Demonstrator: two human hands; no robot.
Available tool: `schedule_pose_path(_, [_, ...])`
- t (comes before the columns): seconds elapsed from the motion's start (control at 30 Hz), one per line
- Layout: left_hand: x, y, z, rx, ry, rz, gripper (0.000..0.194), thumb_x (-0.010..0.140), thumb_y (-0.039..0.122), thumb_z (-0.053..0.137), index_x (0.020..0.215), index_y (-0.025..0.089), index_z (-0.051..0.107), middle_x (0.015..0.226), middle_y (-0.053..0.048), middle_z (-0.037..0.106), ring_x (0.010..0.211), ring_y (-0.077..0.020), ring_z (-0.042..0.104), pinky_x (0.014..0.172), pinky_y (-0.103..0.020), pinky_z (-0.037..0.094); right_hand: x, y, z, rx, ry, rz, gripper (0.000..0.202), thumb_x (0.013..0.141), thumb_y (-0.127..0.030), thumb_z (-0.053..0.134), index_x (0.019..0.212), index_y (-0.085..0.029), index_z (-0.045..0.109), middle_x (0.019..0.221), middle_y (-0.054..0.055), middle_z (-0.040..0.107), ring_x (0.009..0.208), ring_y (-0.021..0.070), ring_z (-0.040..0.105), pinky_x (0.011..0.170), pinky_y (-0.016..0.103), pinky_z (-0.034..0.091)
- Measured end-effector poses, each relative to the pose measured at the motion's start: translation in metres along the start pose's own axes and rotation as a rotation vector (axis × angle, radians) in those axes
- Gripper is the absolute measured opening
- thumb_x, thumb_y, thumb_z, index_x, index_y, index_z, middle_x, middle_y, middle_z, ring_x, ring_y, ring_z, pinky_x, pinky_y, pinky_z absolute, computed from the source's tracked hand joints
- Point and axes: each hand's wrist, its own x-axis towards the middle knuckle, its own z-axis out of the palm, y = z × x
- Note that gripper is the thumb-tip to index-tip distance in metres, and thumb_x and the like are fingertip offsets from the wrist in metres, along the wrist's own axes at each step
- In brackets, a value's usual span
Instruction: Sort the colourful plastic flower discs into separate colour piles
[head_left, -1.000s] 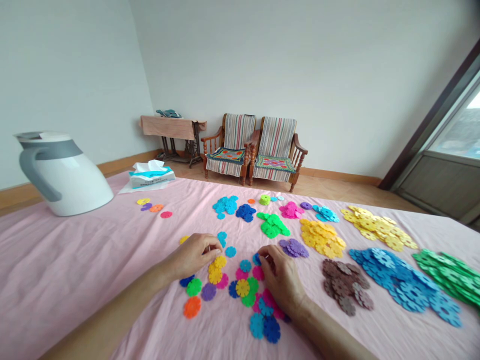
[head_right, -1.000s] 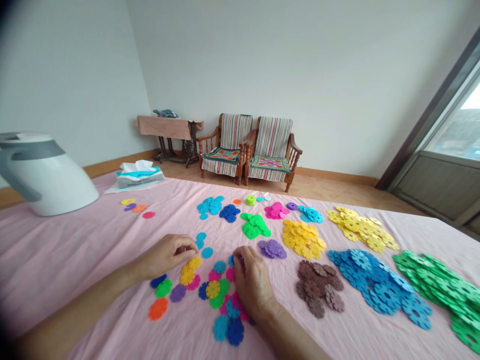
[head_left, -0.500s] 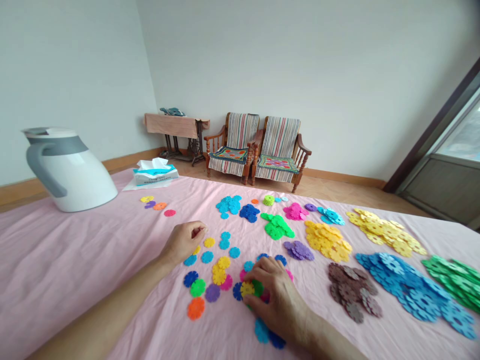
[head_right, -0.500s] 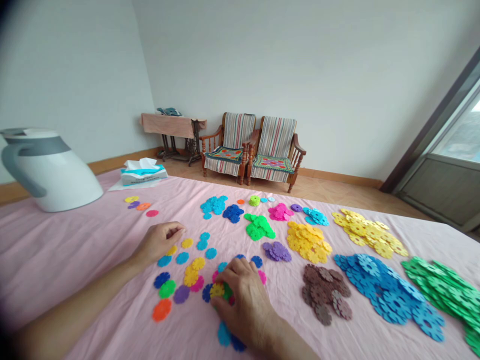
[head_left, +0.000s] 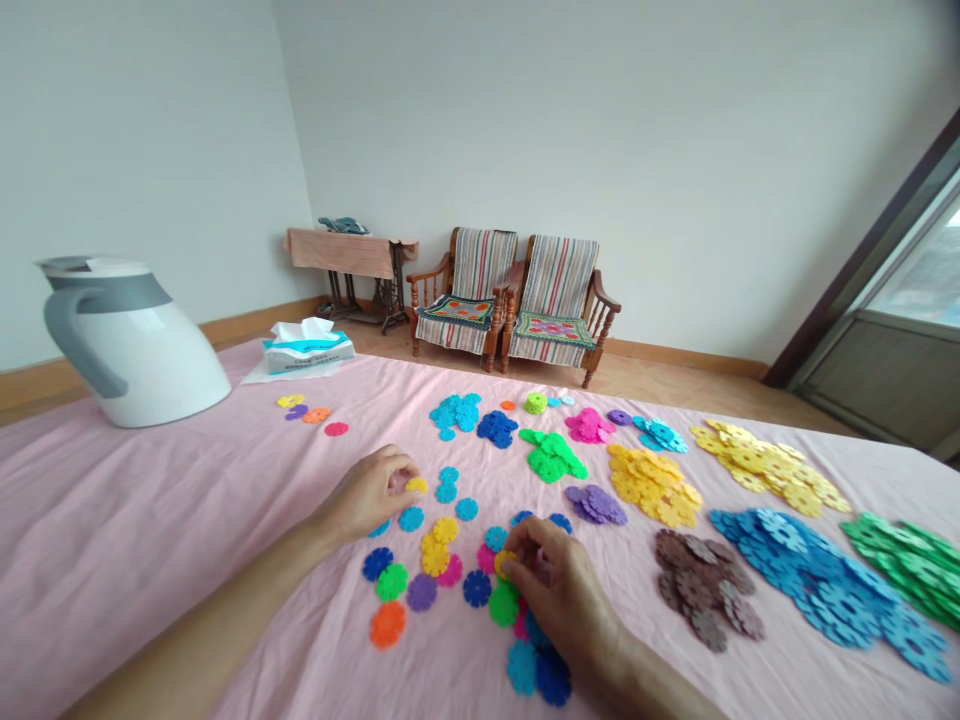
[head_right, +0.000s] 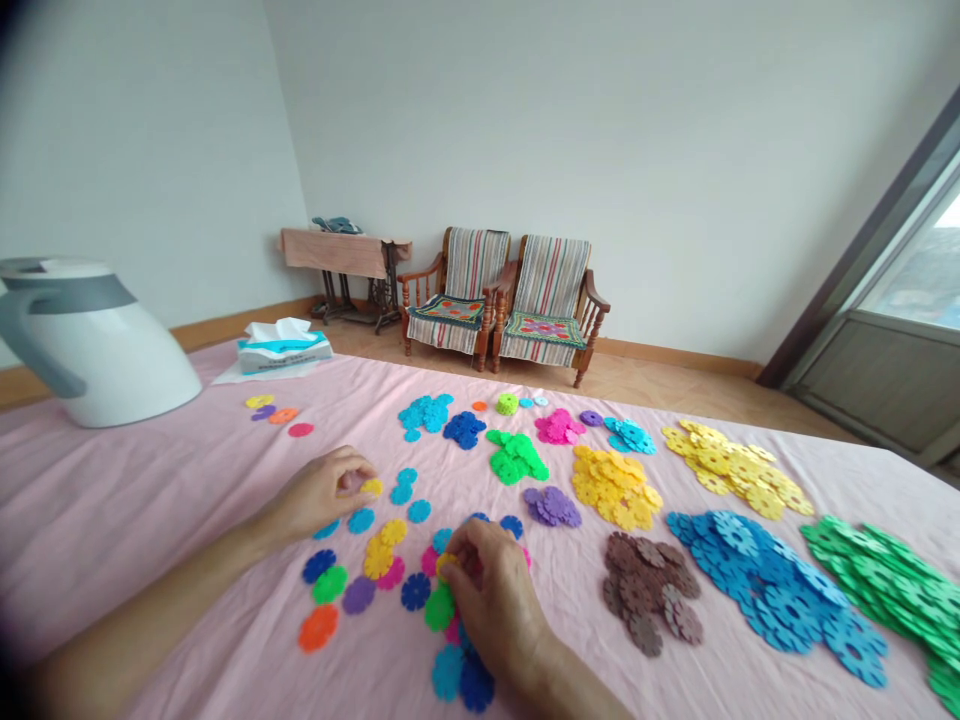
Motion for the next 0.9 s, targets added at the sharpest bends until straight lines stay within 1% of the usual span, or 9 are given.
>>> schedule_pose_path(0.1, [-0.002, 0.004, -0.001, 0.025, -0.02, -0.007, 0.011, 0.067, 0.025, 0.059, 0.074, 0.018, 0.061, 0.078, -0.001, 0.058, 0.066, -0.0137, 0.054, 0.062, -0.024, 0.042, 0.001, 0.001, 0.001, 0.019, 0.017, 0.023, 0.004, 0.076, -0.017, 0.055, 0.073, -0.018, 0.058, 0.067, -0.002, 0.056, 0.06, 0.0113, 0.051, 0.055, 0.022, 0.037])
schedule_pose_path(0.2, [-0.001, 0.005, -0.001, 0.01, -0.024, -0.018, 0.005, 0.067, 0.023, 0.058, 0.067, 0.017, 0.056, 0.067, 0.002, 0.054, 0.06, -0.0125, 0.051, 0.056, -0.022, 0.039, 0.001, 0.0, 0.0, 0.006, 0.03, 0.019, 0.004, 0.075, -0.016, 0.056, 0.074, -0.018, 0.059, 0.067, -0.002, 0.057, 0.06, 0.0113, 0.05, 0.055, 0.022, 0.037])
schedule_pose_path(0.33, [0.0, 0.01, 0.001, -0.129, -0.03, -0.025, 0.014, 0.074, 0.026, 0.053, 0.068, 0.017, 0.062, 0.064, 0.001, 0.056, 0.056, -0.0117, 0.051, 0.052, -0.021, 0.039, 0.001, 0.0, 0.0, -0.014, 0.046, -0.007, 0.005, 0.074, -0.015, 0.057, 0.072, -0.018, 0.059, 0.069, -0.001, 0.059, 0.065, 0.0123, 0.051, 0.059, 0.022, 0.037])
schedule_pose_path(0.43, [-0.003, 0.022, 0.005, -0.329, -0.056, -0.036, 0.02, 0.076, 0.028, 0.052, 0.079, 0.016, 0.068, 0.077, -0.003, 0.063, 0.062, -0.0128, 0.058, 0.055, -0.021, 0.044, 0.002, 0.002, 0.0, -0.008, 0.066, -0.007, 0.005, 0.072, -0.014, 0.057, 0.07, -0.018, 0.059, 0.068, -0.002, 0.058, 0.065, 0.0119, 0.05, 0.058, 0.022, 0.036])
schedule_pose_path(0.53, [-0.01, 0.039, 0.014, -0.473, -0.117, -0.047, 0.022, 0.078, 0.027, 0.052, 0.087, 0.015, 0.068, 0.082, -0.004, 0.067, 0.066, -0.0137, 0.063, 0.06, -0.022, 0.048, 0.003, 0.004, 0.002, 0.024, 0.076, 0.01, 0.006, 0.074, -0.015, 0.055, 0.07, -0.018, 0.06, 0.066, -0.002, 0.057, 0.06, 0.0109, 0.048, 0.055, 0.021, 0.035])
schedule_pose_path(0.6, [-0.015, 0.05, 0.019, -0.47, -0.137, -0.044, 0.02, 0.078, 0.026, 0.054, 0.087, 0.015, 0.068, 0.079, -0.004, 0.069, 0.068, -0.0144, 0.064, 0.063, -0.022, 0.049, 0.003, 0.003, 0.003, 0.038, 0.086, 0.025, 0.007, 0.074, -0.016, 0.055, 0.072, -0.018, 0.06, 0.065, -0.002, 0.057, 0.058, 0.0107, 0.048, 0.053, 0.021, 0.035])
schedule_pose_path(0.67, [-0.017, 0.057, 0.023, -0.415, -0.109, -0.029, 0.018, 0.078, 0.025, 0.055, 0.087, 0.016, 0.068, 0.077, -0.003, 0.07, 0.071, -0.0149, 0.064, 0.064, -0.022, 0.048, 0.005, 0.002, 0.0, 0.035, 0.104, 0.028, 0.007, 0.074, -0.016, 0.054, 0.074, -0.018, 0.061, 0.065, -0.002, 0.059, 0.059, 0.0112, 0.05, 0.054, 0.022, 0.036])
schedule_pose_path(0.77, [-0.017, 0.055, 0.023, -0.326, -0.009, -0.024, 0.022, 0.078, 0.026, 0.056, 0.094, 0.018, 0.068, 0.085, -0.003, 0.071, 0.073, -0.015, 0.064, 0.064, -0.023, 0.048, 0.012, 0.002, -0.015, -0.007, 0.162, -0.009, 0.008, 0.076, -0.02, 0.054, 0.078, -0.018, 0.061, 0.067, 0.0, 0.062, 0.061, 0.0125, 0.052, 0.056, 0.023, 0.038])
schedule_pose_path(0.9, [-0.009, 0.034, 0.017, -0.27, 0.147, -0.069, 0.023, 0.08, 0.033, 0.053, 0.09, 0.019, 0.068, 0.082, -0.002, 0.071, 0.071, -0.0158, 0.063, 0.064, -0.024, 0.048, 0.029, 0.021, -0.061, -0.168, 0.316, -0.002, 0.016, 0.079, -0.029, 0.05, 0.082, -0.018, 0.062, 0.071, 0.002, 0.064, 0.063, 0.015, 0.055, 0.058, 0.025, 0.04])
